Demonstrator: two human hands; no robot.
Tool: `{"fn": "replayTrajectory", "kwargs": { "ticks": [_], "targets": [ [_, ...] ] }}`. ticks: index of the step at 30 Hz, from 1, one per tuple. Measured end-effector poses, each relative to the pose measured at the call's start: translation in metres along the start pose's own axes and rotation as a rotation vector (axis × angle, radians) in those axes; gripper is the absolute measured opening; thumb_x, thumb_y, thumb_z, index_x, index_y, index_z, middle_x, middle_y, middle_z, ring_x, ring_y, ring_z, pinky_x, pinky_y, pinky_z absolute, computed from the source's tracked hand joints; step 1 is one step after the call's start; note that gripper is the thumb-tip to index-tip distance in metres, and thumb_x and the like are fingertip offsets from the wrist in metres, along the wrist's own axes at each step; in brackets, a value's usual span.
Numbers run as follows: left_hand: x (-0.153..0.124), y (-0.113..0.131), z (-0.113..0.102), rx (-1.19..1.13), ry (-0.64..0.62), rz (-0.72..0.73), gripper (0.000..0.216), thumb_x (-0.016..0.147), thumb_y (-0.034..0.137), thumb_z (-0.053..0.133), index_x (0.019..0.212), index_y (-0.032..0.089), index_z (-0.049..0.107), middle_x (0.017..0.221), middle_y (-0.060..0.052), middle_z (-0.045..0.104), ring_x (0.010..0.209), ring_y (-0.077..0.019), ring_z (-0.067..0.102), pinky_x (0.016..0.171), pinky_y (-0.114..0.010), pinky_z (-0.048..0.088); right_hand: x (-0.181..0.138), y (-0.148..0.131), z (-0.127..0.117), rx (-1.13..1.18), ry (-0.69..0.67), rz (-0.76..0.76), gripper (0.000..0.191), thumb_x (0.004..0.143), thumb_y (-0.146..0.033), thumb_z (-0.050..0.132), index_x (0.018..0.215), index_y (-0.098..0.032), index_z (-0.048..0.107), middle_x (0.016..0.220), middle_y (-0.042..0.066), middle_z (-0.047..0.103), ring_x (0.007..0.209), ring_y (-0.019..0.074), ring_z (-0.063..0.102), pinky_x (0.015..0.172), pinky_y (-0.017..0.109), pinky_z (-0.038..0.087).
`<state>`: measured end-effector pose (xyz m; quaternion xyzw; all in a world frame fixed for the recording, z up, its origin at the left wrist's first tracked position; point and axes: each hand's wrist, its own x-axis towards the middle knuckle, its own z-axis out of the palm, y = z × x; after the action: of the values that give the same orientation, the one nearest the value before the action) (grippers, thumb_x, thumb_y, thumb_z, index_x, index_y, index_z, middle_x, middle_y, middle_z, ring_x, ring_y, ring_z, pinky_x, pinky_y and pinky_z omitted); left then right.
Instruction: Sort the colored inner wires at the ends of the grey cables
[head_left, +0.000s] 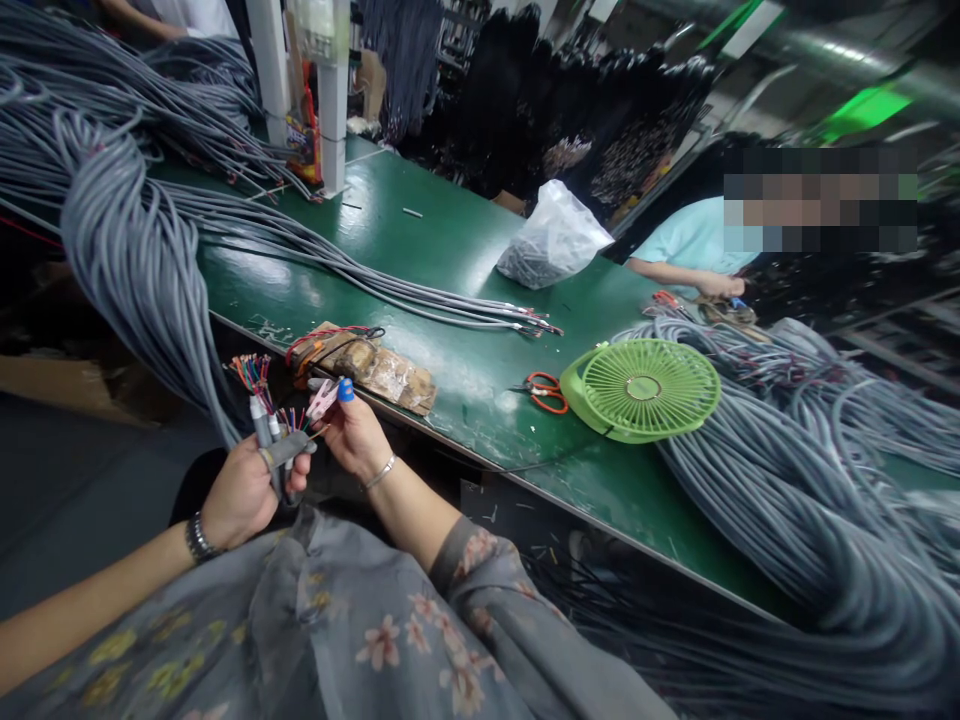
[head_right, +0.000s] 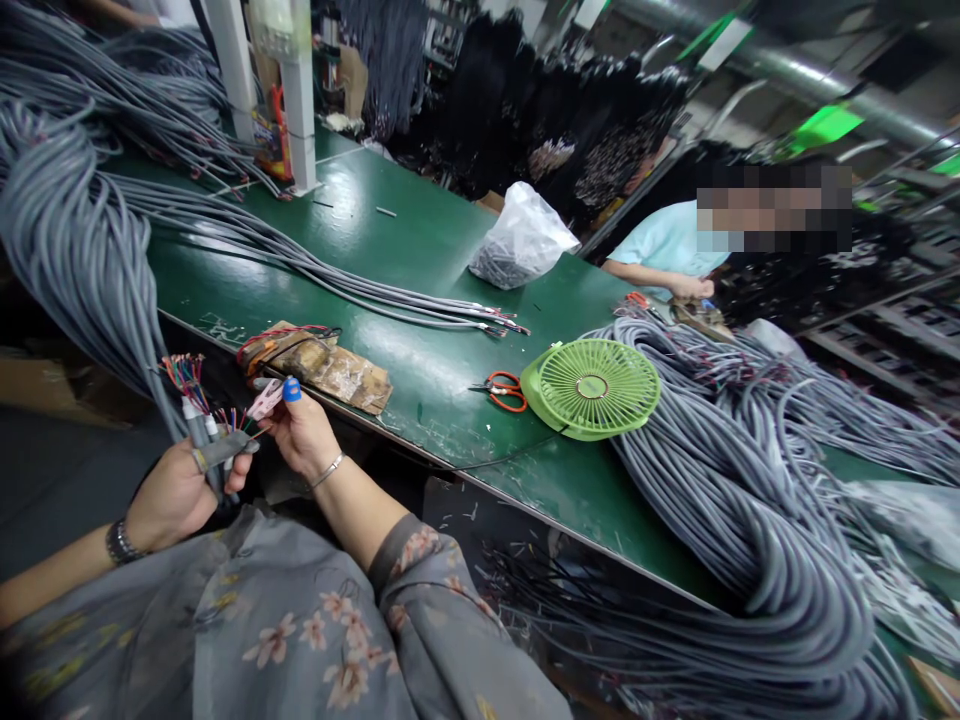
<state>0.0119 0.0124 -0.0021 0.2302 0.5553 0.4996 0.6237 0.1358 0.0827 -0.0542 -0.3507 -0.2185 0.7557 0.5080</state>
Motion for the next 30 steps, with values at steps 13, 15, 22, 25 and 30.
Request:
{"fn": "replayTrajectory", "kwargs": {
  "ticks": [13, 15, 22, 25, 30],
  "targets": [
    [-0.014, 0.004, 0.003, -0.044, 0.088, 0.068, 0.033, 0.038, 0.034, 0.097, 0.059, 0.02, 0.074, 0.048, -0.001, 0.068, 0.039, -0.0122, 0.056, 0.04, -0.024, 0.041, -0.014, -0.011, -0.002, -0.054, -0.057, 0.083, 0.043, 0.101, -0.06, 0.089, 0.089, -0.021, 0.077, 0.077, -0.001, 0.071, 0.067, 0.0127, 0.06, 0.06, 0.021, 0.056],
    [-0.012, 0.004, 0.005, -0.042, 0.102, 0.083, 0.032, 0.039, 0.033, 0.095, 0.059, 0.022, 0.072, 0.048, 0.0, 0.069, 0.039, -0.0122, 0.056, 0.04, -0.023, 0.041, -0.014, -0.01, -0.002, -0.046, -0.056, 0.091, 0.042, 0.1, -0.059, 0.091, 0.088, -0.021, 0.077, 0.076, -0.001, 0.07, 0.068, 0.0131, 0.06, 0.061, 0.021, 0.056],
    [-0.004, -0.002, 0.004, -0.01, 0.076, 0.071, 0.035, 0.043, 0.036, 0.095, 0.064, 0.022, 0.071, 0.051, 0.001, 0.069, 0.042, -0.0123, 0.057, 0.043, -0.022, 0.041, -0.012, -0.007, -0.001, 0.009, -0.004, 0.09, 0.038, 0.097, -0.056, 0.095, 0.091, -0.021, 0.08, 0.085, 0.002, 0.077, 0.079, 0.0172, 0.068, 0.072, 0.027, 0.061],
    [-0.001, -0.005, 0.003, 0.004, 0.043, 0.065, 0.035, 0.045, 0.035, 0.097, 0.065, 0.021, 0.072, 0.05, 0.001, 0.069, 0.041, -0.0114, 0.055, 0.043, -0.021, 0.039, -0.011, -0.007, 0.0, 0.021, 0.007, 0.082, 0.038, 0.097, -0.055, 0.095, 0.087, -0.022, 0.078, 0.084, 0.002, 0.078, 0.08, 0.0187, 0.07, 0.074, 0.03, 0.062],
    [-0.003, -0.005, 0.0, -0.016, 0.015, 0.072, 0.038, 0.044, 0.034, 0.099, 0.067, 0.021, 0.072, 0.051, 0.0, 0.069, 0.042, -0.0117, 0.056, 0.044, -0.022, 0.041, -0.013, -0.007, -0.003, -0.012, -0.025, 0.116, 0.047, 0.103, -0.066, 0.086, 0.09, -0.021, 0.077, 0.083, 0.003, 0.075, 0.071, 0.0163, 0.064, 0.067, 0.028, 0.059]
  ]
}}
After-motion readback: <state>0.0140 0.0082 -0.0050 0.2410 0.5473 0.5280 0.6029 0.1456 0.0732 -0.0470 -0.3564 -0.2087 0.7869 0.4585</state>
